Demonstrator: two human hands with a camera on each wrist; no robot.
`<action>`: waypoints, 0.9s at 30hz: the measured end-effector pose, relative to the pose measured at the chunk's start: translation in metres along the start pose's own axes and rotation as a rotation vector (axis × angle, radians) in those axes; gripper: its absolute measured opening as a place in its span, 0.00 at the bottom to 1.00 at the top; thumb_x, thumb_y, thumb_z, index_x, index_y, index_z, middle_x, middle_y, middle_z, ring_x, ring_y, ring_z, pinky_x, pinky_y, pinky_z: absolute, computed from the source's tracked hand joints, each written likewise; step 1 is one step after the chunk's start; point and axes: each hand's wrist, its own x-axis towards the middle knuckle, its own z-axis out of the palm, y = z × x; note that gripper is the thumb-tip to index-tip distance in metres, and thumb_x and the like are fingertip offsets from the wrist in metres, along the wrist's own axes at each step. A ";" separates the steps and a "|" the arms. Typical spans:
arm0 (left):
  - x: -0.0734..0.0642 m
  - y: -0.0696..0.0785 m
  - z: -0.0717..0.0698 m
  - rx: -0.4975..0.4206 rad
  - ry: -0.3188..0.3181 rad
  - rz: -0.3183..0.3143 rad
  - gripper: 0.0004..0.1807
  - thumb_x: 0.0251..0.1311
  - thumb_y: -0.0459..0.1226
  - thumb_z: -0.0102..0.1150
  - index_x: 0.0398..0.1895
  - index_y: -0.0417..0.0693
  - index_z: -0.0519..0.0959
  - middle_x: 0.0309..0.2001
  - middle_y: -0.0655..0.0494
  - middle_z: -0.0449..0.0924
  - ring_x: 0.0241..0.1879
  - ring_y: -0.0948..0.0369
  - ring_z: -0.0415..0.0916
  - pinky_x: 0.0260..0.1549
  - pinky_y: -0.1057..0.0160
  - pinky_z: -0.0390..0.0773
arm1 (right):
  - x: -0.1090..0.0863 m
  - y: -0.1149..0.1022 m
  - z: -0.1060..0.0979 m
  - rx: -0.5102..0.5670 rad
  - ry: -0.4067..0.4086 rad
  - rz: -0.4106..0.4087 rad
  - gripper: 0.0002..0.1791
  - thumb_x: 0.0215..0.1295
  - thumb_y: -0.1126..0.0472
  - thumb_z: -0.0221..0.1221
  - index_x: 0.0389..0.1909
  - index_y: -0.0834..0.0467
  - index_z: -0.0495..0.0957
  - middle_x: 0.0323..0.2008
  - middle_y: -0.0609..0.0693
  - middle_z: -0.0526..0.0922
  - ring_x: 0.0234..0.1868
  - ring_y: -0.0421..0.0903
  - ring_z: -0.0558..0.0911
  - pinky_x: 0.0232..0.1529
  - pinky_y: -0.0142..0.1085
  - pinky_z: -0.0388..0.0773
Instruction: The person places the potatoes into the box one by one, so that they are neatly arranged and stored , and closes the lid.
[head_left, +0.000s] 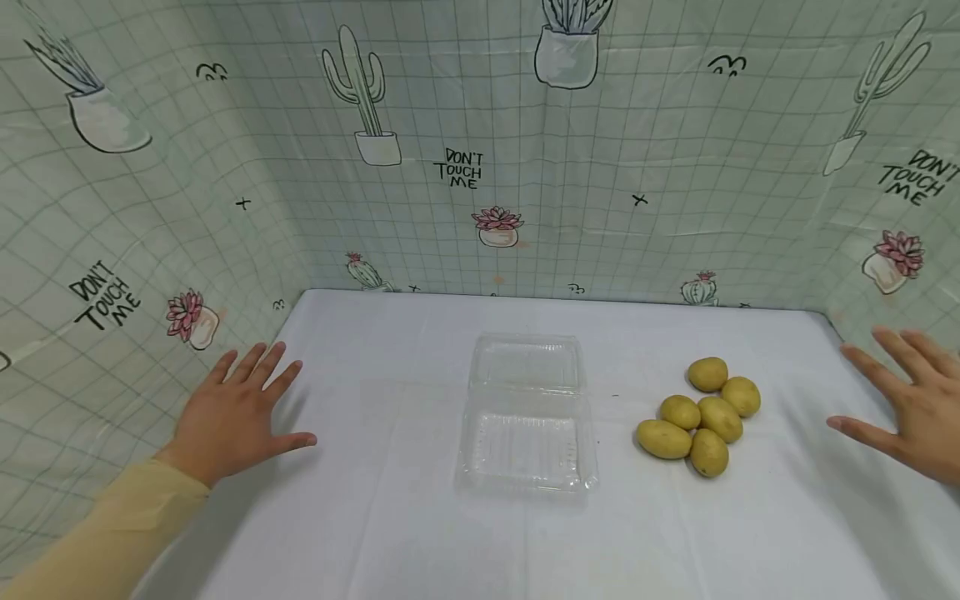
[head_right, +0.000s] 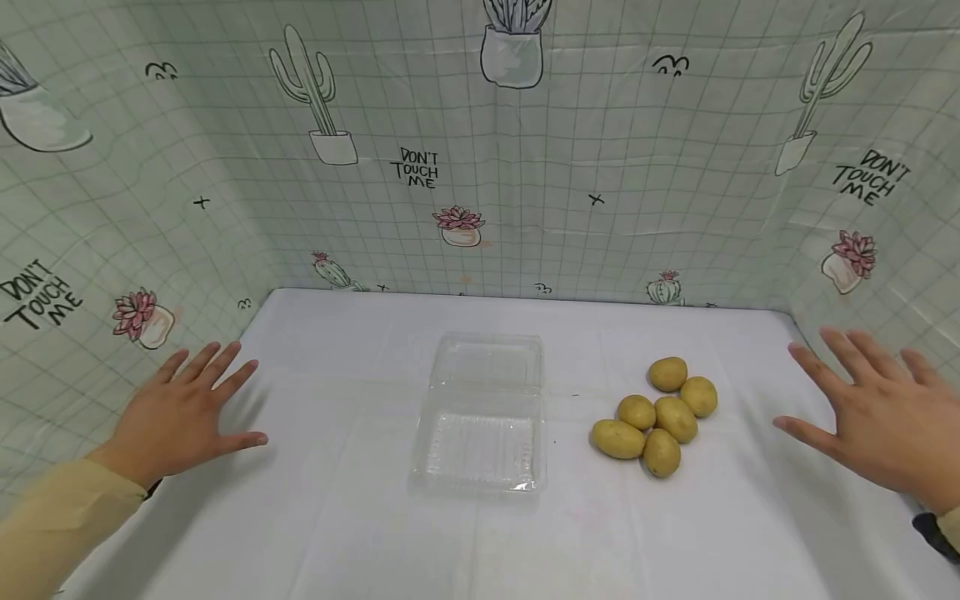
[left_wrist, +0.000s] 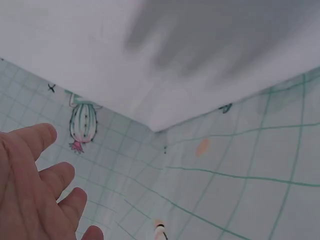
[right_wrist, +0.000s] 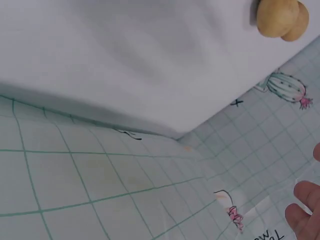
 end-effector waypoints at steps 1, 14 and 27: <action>0.001 0.001 0.000 -0.002 -0.001 0.001 0.56 0.51 0.75 0.53 0.70 0.41 0.71 0.71 0.34 0.61 0.70 0.38 0.56 0.68 0.37 0.49 | 0.001 -0.002 -0.001 -0.021 -0.029 0.007 0.70 0.47 0.11 0.39 0.79 0.58 0.44 0.76 0.69 0.41 0.76 0.64 0.36 0.71 0.61 0.29; 0.015 0.020 0.003 -0.015 0.037 0.025 0.54 0.51 0.74 0.53 0.71 0.43 0.71 0.71 0.36 0.62 0.71 0.40 0.57 0.69 0.39 0.50 | 0.012 -0.022 -0.005 -0.189 -0.191 0.031 0.69 0.49 0.24 0.62 0.80 0.56 0.36 0.76 0.70 0.36 0.75 0.67 0.34 0.68 0.63 0.22; 0.022 0.039 0.007 -0.048 0.024 0.031 0.55 0.53 0.75 0.52 0.72 0.44 0.68 0.72 0.38 0.61 0.72 0.41 0.55 0.70 0.41 0.48 | 0.020 -0.037 -0.006 -0.210 -0.262 -0.034 0.65 0.54 0.25 0.60 0.80 0.54 0.37 0.77 0.67 0.31 0.75 0.67 0.32 0.65 0.60 0.17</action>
